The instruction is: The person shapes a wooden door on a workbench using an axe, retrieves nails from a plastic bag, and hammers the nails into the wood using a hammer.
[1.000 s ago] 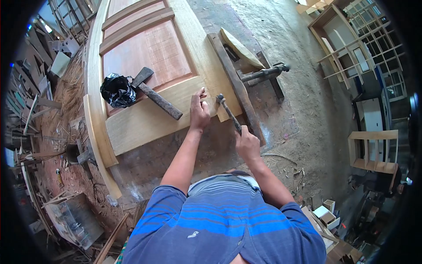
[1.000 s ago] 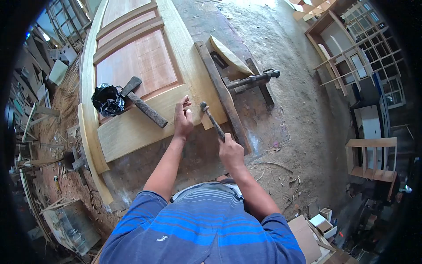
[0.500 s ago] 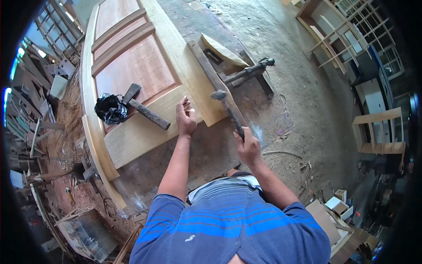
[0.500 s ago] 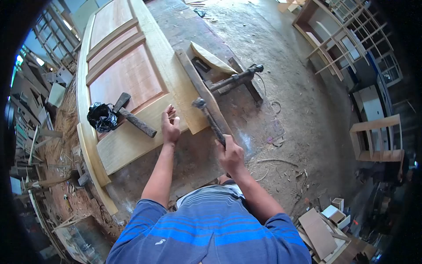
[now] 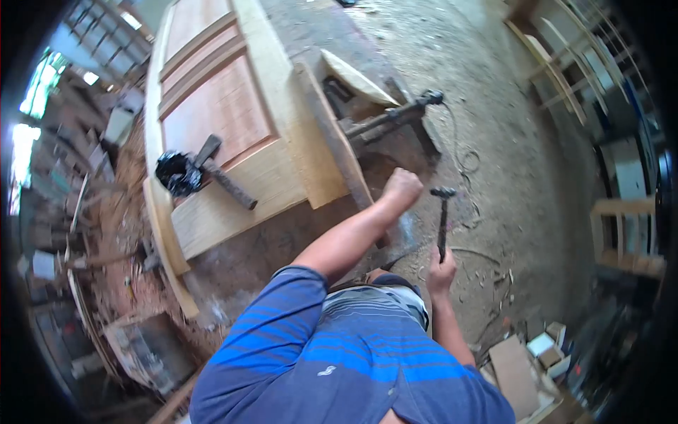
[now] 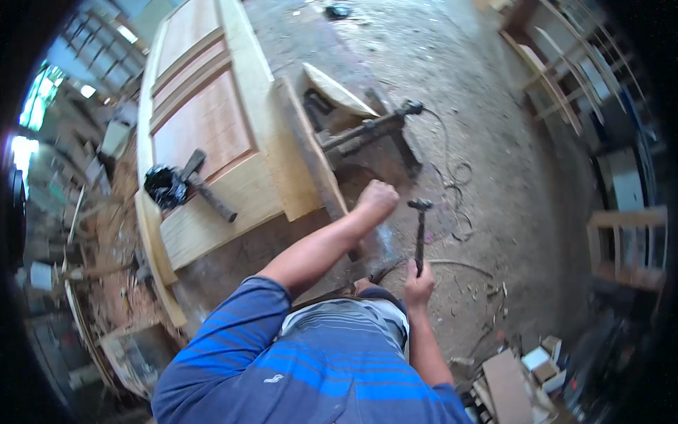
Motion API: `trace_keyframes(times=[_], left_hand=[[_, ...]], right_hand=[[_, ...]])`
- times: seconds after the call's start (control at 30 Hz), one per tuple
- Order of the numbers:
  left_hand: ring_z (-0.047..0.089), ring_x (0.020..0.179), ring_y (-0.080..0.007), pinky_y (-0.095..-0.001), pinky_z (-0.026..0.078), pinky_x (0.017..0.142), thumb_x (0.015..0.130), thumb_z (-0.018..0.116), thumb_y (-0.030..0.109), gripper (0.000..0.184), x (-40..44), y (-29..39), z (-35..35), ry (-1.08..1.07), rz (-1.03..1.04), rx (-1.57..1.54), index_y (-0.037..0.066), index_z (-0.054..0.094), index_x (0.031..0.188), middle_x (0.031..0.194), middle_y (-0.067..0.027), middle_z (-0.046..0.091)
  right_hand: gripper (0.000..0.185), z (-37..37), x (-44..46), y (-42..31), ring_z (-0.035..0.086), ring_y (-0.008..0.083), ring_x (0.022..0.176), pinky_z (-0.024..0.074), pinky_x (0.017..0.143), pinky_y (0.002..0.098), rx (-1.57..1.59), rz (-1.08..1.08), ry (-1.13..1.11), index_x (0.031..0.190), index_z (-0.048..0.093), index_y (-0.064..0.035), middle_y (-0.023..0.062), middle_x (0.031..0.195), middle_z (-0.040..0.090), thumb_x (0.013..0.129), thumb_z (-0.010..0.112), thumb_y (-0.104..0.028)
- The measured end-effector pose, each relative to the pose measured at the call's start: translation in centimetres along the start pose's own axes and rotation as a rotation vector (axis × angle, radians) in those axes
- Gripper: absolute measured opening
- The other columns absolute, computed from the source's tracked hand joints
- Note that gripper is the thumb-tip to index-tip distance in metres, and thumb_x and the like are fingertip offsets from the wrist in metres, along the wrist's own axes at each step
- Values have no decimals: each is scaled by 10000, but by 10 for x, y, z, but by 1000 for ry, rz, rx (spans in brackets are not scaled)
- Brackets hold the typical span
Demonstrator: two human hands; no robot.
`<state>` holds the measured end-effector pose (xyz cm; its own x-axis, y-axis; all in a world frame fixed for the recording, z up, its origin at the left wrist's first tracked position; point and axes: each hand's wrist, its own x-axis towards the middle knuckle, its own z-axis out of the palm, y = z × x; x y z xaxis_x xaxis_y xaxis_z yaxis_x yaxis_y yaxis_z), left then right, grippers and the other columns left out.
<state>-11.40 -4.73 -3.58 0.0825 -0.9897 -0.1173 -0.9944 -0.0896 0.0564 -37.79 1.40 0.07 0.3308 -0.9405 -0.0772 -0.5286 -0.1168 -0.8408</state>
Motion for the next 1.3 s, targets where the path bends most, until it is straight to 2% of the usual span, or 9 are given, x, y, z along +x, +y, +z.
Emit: trace_keyframes(times=[0.17, 0.33, 0.6, 0.77, 0.87, 0.93, 1.03, 1.23, 1.3], left_hand=[[767, 886, -252, -419, 540, 764, 965, 646, 228, 209, 11, 0, 36, 49, 32, 32, 127, 806, 876, 948, -90, 788], [721, 984, -248, -386, 549, 745, 967, 629, 207, 178, 13, -1, 36, 272, -60, 42, 117, 745, 864, 1012, -102, 730], [709, 1013, -243, -393, 560, 749, 947, 651, 202, 168, 16, -2, 39, 111, 67, 18, 96, 779, 925, 1025, -88, 721], [718, 965, -300, -471, 564, 806, 953, 630, 149, 111, -1, -4, 6, 341, -129, -323, 75, 693, 1005, 1011, -128, 725], [720, 989, -381, -485, 576, 896, 952, 698, 90, 238, -58, -40, -64, 573, -209, -844, 37, 665, 1182, 1048, -197, 723], [742, 858, -271, -418, 599, 785, 994, 744, 138, 325, -102, -76, -93, 739, -378, -1023, 95, 701, 1313, 969, -146, 749], [729, 852, -133, -305, 590, 749, 1002, 752, 90, 240, -149, -158, -59, 922, -728, -987, 82, 753, 1242, 979, -97, 791], [756, 844, -242, -385, 600, 795, 1010, 794, 186, 141, -177, -262, -28, 1029, -725, -564, 86, 798, 1109, 977, -125, 798], [751, 839, -263, -398, 593, 797, 1009, 795, 193, 147, -172, -269, -21, 968, -800, -732, 82, 798, 1105, 971, -129, 794]], right_hand=[[316, -1, 10, -11, 545, 187, 657, 450, 609, 407, 19, 68, -52, 985, 682, -2, 77, 728, 600, 1095, 688, -299], [326, 14, 40, -21, 497, 166, 646, 426, 605, 376, 72, -104, -60, 985, 670, -8, 47, 701, 545, 1102, 683, -312], [319, 16, 47, -35, 504, 165, 673, 425, 625, 367, 58, -77, -77, 1000, 678, -6, 45, 752, 564, 1101, 687, -309], [361, 18, 50, -48, 424, 120, 667, 367, 598, 352, 55, -162, -29, 911, 623, -26, -16, 704, 457, 1114, 664, -321], [319, 18, 55, -69, 458, 124, 677, 399, 613, 344, 74, -238, -98, 978, 677, -18, -9, 720, 513, 1112, 667, -307], [277, 24, 58, -87, 579, 158, 711, 485, 667, 356, 76, -256, -184, 1103, 718, -12, 45, 768, 630, 1097, 685, -288], [286, 46, 54, -105, 648, 174, 737, 536, 697, 364, 123, -222, -335, 1183, 740, -13, 86, 817, 707, 1086, 698, -279], [326, 113, 32, -162, 729, 211, 788, 562, 739, 381, 101, -159, -484, 1191, 742, -24, 152, 855, 742, 1077, 706, -327], [314, 133, 24, -178, 630, 149, 757, 516, 703, 339, 82, -191, -434, 1165, 745, -11, 68, 811, 676, 1081, 707, -311]])
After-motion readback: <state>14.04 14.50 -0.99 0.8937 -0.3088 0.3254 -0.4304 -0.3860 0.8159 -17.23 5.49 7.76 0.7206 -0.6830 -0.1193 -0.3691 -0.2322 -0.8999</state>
